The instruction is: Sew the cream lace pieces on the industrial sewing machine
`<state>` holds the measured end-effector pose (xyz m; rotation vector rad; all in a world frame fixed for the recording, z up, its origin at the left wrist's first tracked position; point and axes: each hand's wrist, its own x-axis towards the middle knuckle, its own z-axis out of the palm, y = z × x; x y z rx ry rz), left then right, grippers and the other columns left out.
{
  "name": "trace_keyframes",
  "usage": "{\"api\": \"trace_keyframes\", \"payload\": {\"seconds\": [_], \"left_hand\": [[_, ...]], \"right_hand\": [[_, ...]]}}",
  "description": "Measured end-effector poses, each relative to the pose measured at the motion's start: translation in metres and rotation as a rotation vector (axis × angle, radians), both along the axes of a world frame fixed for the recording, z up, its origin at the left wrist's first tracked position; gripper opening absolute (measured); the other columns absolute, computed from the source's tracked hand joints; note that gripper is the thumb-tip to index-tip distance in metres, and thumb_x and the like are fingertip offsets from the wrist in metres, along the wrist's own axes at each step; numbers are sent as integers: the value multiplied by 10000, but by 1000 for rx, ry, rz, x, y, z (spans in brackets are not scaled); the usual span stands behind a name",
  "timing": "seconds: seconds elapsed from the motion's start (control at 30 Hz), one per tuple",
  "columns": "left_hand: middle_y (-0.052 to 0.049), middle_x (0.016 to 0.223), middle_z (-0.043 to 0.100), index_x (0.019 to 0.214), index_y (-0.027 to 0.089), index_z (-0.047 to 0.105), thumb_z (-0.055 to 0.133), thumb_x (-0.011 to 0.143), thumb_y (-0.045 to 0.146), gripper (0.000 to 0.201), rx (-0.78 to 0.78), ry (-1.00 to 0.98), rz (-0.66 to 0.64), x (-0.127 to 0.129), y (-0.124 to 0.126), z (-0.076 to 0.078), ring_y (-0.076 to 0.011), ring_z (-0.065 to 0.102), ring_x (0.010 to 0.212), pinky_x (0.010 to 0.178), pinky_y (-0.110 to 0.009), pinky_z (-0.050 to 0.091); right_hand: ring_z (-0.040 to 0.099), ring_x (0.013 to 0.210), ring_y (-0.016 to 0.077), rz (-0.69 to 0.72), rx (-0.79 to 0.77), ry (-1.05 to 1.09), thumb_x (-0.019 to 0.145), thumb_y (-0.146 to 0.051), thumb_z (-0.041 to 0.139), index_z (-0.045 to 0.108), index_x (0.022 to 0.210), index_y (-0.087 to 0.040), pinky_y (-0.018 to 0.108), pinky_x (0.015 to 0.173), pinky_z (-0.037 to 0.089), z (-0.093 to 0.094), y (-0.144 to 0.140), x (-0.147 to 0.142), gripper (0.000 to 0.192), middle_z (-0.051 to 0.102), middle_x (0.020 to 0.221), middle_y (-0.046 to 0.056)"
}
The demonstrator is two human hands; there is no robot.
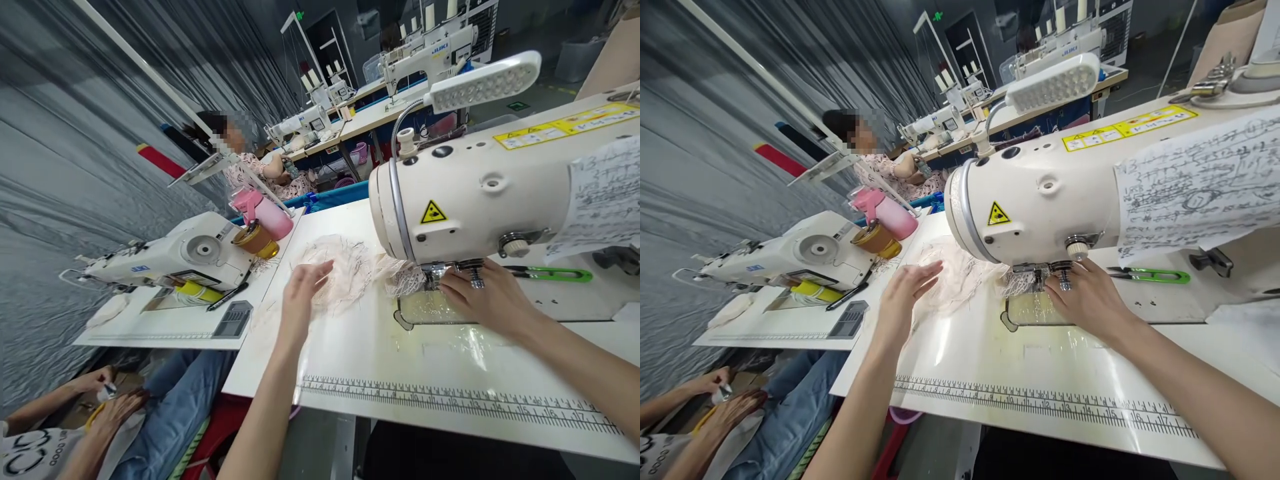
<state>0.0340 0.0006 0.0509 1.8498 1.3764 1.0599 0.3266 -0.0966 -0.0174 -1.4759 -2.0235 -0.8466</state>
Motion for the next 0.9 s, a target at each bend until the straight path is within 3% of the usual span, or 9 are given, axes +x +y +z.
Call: {"api": "trace_keyframes", "payload": {"seconds": [0.1, 0.17, 0.37, 0.47, 0.57, 0.63, 0.7, 0.83, 0.9], "left_hand": [[-76, 1125, 627, 906, 225, 592, 654, 726, 409, 265, 66, 270, 11, 12, -12, -17, -285, 515, 1127, 953, -459, 390], [-70, 1119, 612, 847, 232, 624, 636, 747, 360, 163, 107, 380, 44, 16, -14, -27, -299, 472, 1147, 968, -480, 357], [-65, 1130, 627, 853, 214, 549, 451, 895, 352, 175, 50, 283, 12, 9, -13, -19, -229, 554, 1085, 913, -411, 436], [-50, 1136, 645, 841, 215, 557, 442, 914, 362, 201, -68, 251, -166, 14, -37, -9, -202, 593, 1069, 857, -353, 489], [-21, 1171, 639, 903, 235, 598, 464, 915, 317, 157, -247, 253, -519, 23, -71, -5, -182, 592, 1084, 875, -334, 494], [-18, 1174, 635, 986, 248, 605, 469, 914, 306, 164, -236, 274, -623, 21, -85, -6, -174, 585, 1087, 916, -335, 475], [-35, 1134, 644, 1044, 244, 601, 470, 908, 333, 209, -104, 354, -436, 7, -87, -9, -186, 593, 1048, 905, -346, 476], [-74, 1083, 631, 1026, 222, 600, 613, 763, 436, 339, 33, 584, 230, -51, -66, -21, -279, 551, 1029, 802, -378, 473], [-80, 984, 635, 898, 202, 607, 608, 744, 422, 268, 45, 554, 327, -80, -53, -28, -277, 558, 953, 766, -366, 458]], "right_hand": [[371, 526, 126, 16, -5, 8, 872, -250, 511, 652, 761, -170, 285, 677, 320, 0, 0, 1, 197, 523, 550, 4], [378, 535, 126, 19, -14, 8, 870, -240, 509, 650, 760, -171, 285, 690, 322, -1, -1, 2, 191, 525, 554, 5], [337, 489, 120, 2, 4, -7, 858, -257, 536, 653, 757, -187, 290, 664, 312, -4, -2, 3, 170, 548, 554, -8], [382, 493, 125, 13, -4, -2, 860, -247, 534, 660, 783, -196, 291, 665, 318, -3, -1, 2, 157, 585, 583, -13], [476, 546, 132, 47, -35, 0, 870, -236, 529, 665, 844, -196, 299, 686, 335, -1, -2, 1, 145, 656, 717, -6], [536, 605, 145, 73, -48, 0, 880, -240, 527, 663, 889, -190, 310, 693, 345, -1, -3, 2, 146, 684, 817, 7], [579, 669, 164, 94, -49, 4, 892, -248, 515, 660, 910, -183, 321, 687, 351, -2, -4, 2, 159, 695, 859, 19], [613, 789, 196, 124, -71, 3, 916, -254, 472, 651, 928, -187, 338, 680, 352, -6, -4, 3, 191, 700, 913, 25], [613, 802, 196, 123, -81, 9, 920, -262, 466, 649, 924, -197, 340, 674, 347, -8, -4, 3, 195, 699, 931, 16]]}}
